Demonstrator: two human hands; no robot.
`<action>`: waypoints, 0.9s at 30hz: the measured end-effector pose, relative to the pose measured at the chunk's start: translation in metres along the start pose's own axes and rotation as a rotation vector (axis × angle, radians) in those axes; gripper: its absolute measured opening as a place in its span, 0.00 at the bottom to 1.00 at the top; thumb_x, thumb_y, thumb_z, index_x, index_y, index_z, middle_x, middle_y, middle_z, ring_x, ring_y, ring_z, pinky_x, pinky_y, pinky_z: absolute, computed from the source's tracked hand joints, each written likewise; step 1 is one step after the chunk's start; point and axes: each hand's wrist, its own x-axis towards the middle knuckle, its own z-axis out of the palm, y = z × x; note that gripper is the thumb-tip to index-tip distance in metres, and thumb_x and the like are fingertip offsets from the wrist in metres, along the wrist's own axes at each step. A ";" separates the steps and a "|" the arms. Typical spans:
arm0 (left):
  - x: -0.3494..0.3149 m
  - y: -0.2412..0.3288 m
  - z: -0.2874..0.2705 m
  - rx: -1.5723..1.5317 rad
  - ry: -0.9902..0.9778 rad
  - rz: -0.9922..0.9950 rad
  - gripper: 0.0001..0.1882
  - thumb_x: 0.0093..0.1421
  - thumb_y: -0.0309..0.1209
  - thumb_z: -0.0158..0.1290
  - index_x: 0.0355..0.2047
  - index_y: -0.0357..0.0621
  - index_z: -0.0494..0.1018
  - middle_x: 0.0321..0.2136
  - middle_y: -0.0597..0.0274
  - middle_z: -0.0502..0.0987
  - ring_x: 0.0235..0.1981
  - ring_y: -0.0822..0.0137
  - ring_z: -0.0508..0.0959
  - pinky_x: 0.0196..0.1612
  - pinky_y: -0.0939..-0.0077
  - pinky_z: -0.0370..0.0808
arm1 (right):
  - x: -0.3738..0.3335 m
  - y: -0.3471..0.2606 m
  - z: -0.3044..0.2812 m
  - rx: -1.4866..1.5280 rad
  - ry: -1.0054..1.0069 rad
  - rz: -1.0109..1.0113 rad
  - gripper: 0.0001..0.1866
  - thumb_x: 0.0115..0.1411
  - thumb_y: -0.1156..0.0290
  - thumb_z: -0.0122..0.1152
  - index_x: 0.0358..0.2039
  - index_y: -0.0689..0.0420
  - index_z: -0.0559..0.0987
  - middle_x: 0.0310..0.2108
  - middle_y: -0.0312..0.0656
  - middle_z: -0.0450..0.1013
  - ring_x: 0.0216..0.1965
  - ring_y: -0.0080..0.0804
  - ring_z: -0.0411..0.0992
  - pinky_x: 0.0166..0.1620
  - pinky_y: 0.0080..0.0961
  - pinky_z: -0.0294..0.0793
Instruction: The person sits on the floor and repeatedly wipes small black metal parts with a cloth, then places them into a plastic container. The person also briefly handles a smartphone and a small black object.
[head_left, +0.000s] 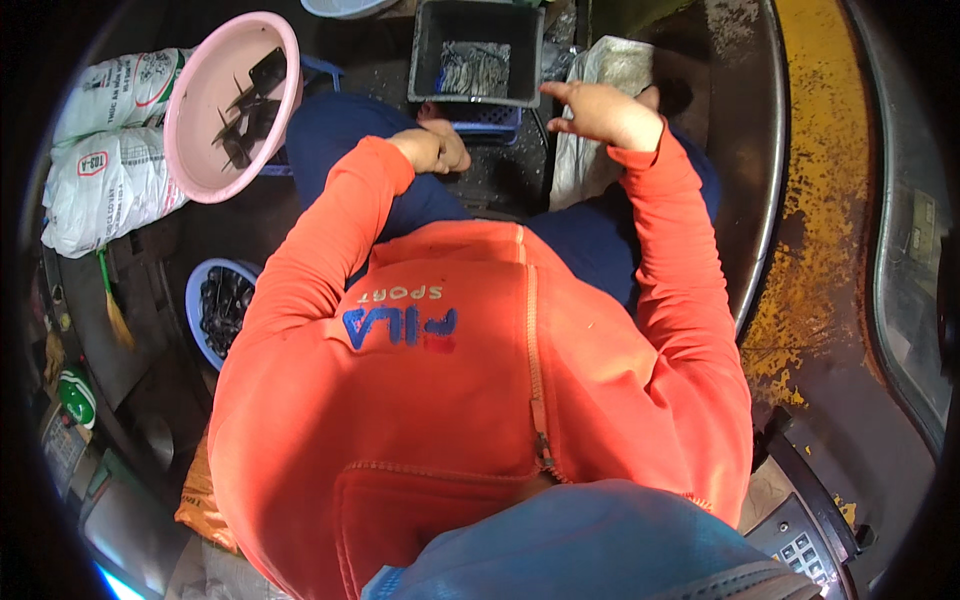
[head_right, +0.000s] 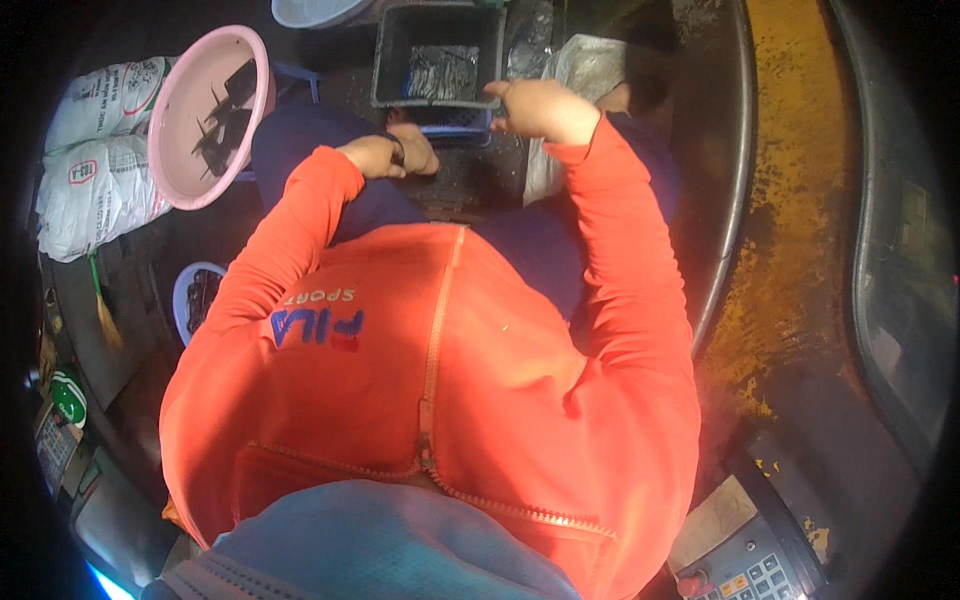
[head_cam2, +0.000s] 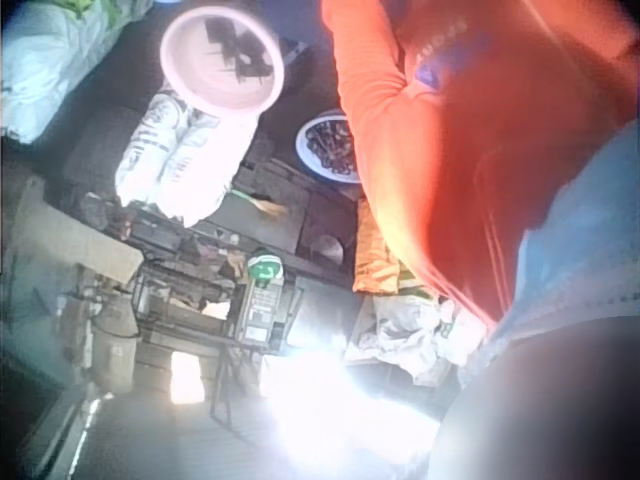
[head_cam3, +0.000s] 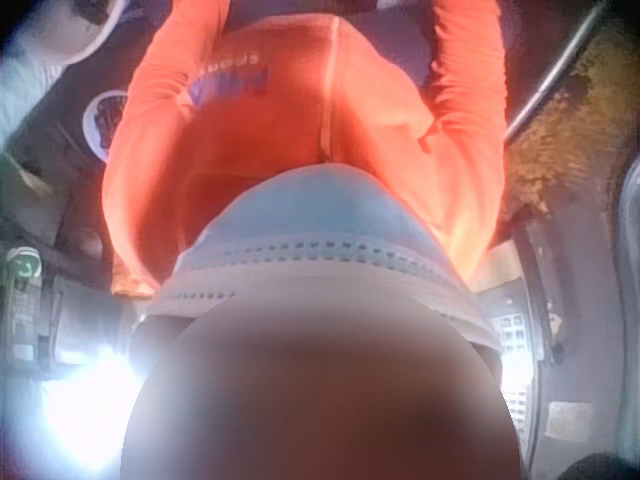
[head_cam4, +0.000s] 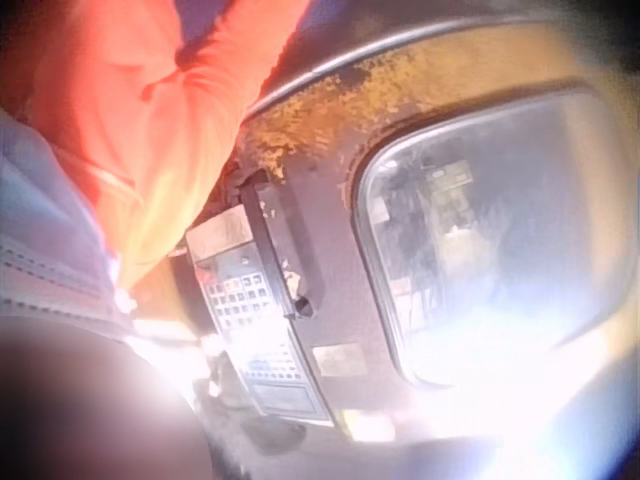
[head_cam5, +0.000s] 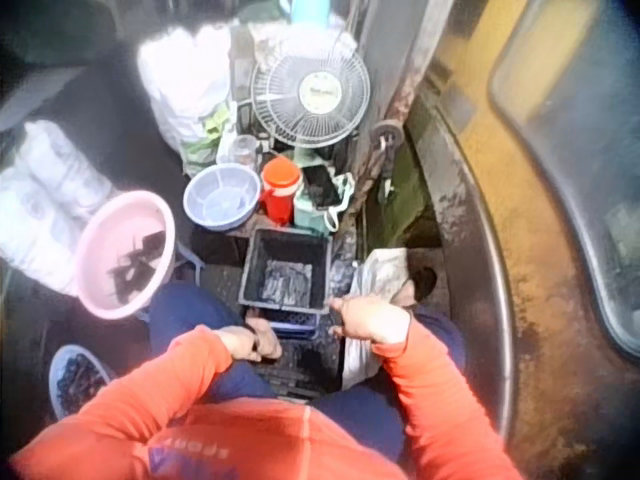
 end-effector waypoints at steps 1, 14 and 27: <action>-0.001 0.000 0.000 -0.019 0.035 0.061 0.23 0.53 0.44 0.56 0.42 0.39 0.76 0.41 0.44 0.76 0.45 0.47 0.75 0.48 0.61 0.69 | 0.000 -0.002 -0.001 0.001 -0.003 0.012 0.33 0.55 0.55 0.60 0.58 0.51 0.64 0.42 0.54 0.72 0.41 0.52 0.72 0.43 0.41 0.72; 0.008 -0.015 0.007 -0.277 0.185 0.304 0.11 0.46 0.34 0.55 0.28 0.41 0.71 0.26 0.55 0.71 0.30 0.58 0.69 0.34 0.65 0.64 | -0.013 -0.014 -0.009 -0.083 0.078 -0.048 0.33 0.52 0.53 0.62 0.56 0.51 0.65 0.39 0.51 0.73 0.41 0.49 0.73 0.43 0.42 0.71; 0.002 -0.008 0.003 -0.098 0.164 0.012 0.17 0.48 0.39 0.57 0.36 0.42 0.79 0.34 0.52 0.79 0.38 0.58 0.78 0.42 0.67 0.73 | -0.015 -0.025 -0.015 -0.041 -0.074 0.025 0.34 0.55 0.54 0.59 0.60 0.51 0.63 0.49 0.49 0.70 0.51 0.44 0.69 0.53 0.38 0.62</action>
